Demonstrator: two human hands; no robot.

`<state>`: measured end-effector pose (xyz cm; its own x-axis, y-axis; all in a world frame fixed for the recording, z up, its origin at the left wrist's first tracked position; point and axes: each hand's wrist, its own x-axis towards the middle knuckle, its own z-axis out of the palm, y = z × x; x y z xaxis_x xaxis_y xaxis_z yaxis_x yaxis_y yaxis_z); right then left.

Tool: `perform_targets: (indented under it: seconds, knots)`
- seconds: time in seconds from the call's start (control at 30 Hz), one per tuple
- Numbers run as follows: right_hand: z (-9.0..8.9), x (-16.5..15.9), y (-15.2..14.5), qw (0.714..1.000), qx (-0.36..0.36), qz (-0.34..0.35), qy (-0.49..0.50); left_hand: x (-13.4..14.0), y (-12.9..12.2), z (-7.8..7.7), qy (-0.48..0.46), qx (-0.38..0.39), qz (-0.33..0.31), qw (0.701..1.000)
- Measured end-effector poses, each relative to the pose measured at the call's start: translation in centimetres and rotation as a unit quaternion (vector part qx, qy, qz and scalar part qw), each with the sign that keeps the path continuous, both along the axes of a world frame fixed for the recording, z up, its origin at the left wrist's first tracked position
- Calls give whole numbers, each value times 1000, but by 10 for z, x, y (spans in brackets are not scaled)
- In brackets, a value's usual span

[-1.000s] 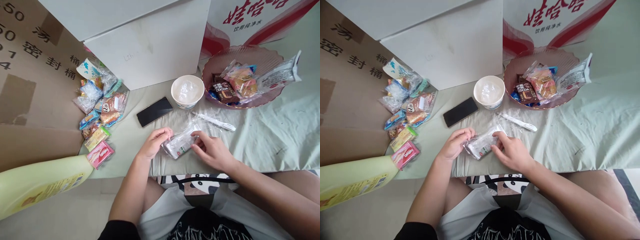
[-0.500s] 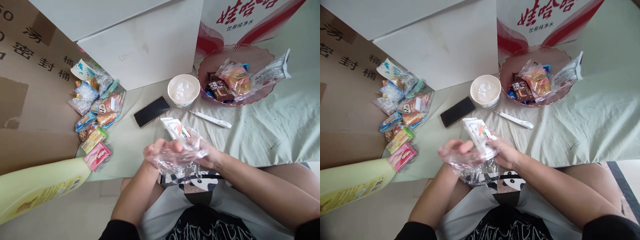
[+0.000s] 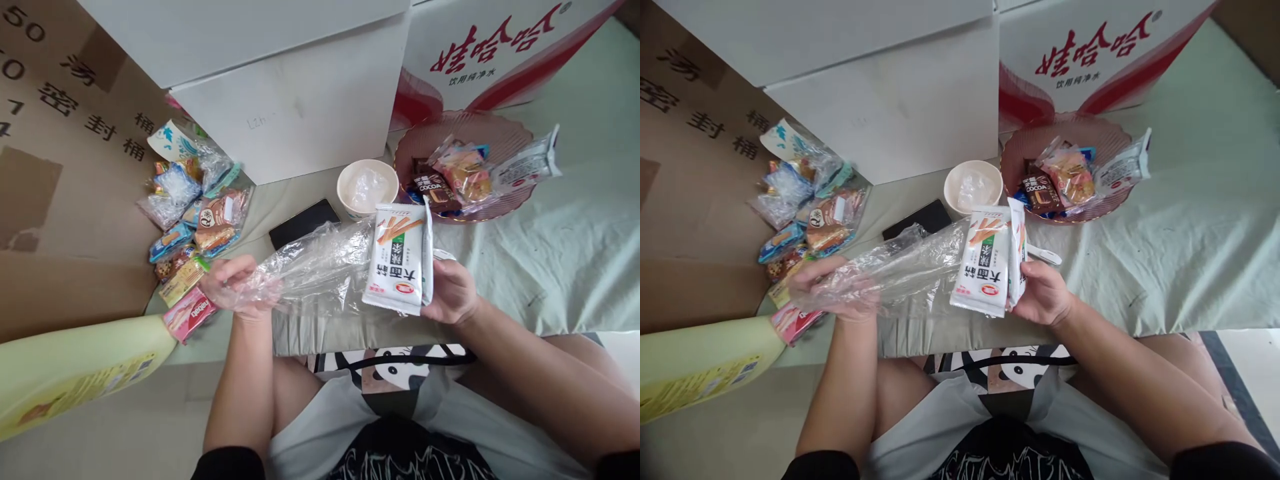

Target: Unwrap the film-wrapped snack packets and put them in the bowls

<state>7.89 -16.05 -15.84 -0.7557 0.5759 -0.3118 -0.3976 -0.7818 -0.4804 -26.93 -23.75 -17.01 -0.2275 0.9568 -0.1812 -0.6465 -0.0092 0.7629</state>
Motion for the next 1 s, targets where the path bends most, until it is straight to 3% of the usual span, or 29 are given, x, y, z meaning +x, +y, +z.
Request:
perform_targets:
  seconds: [0.1, 0.2, 0.37, 0.43, 0.5, 0.57, 0.63, 0.7, 0.8, 0.87, 0.93, 1.0]
  knots:
    - [-7, -4, 2, 999, -24, -24, -21, 27, 5, 4, -8, 84, 0, 996]
    - [-10, -14, 2, 997, -39, -40, -58, 40, 9, 5, 28, 65, -4, 997]
    - [-12, -22, -3, 992, 39, -51, -111, 29, 2, -18, 49, 46, -38, 997]
    - [-13, -22, -2, 991, 52, -52, -112, 27, 0, -34, 42, 84, -92, 991]
    - [-14, -24, 1, 988, 67, -30, -133, 31, -1, -48, 35, 106, -180, 977]
    - [-14, -27, 4, 976, 126, 13, -175, 39, -2, -56, 18, 102, -279, 955]
    - [-13, -32, 6, 937, 257, 55, -229, 48, -4, -55, -13, 90, -356, 930]
    - [-11, -37, 5, 871, 399, 66, -280, 54, -5, -46, -36, 78, -396, 914]
    - [-10, -38, 0, 788, 519, 34, -330, 57, -2, -21, -44, 60, -386, 919]
    - [-11, -34, -4, 738, 580, -17, -344, 55, 5, -2, -44, 62, -309, 948]
    - [-13, -28, -7, 677, 645, -82, -345, 54, 14, 15, -48, 71, -168, 982]
    - [-14, -19, -7, 626, 686, -143, -342, 54, 22, 27, -58, 60, -17, 996]
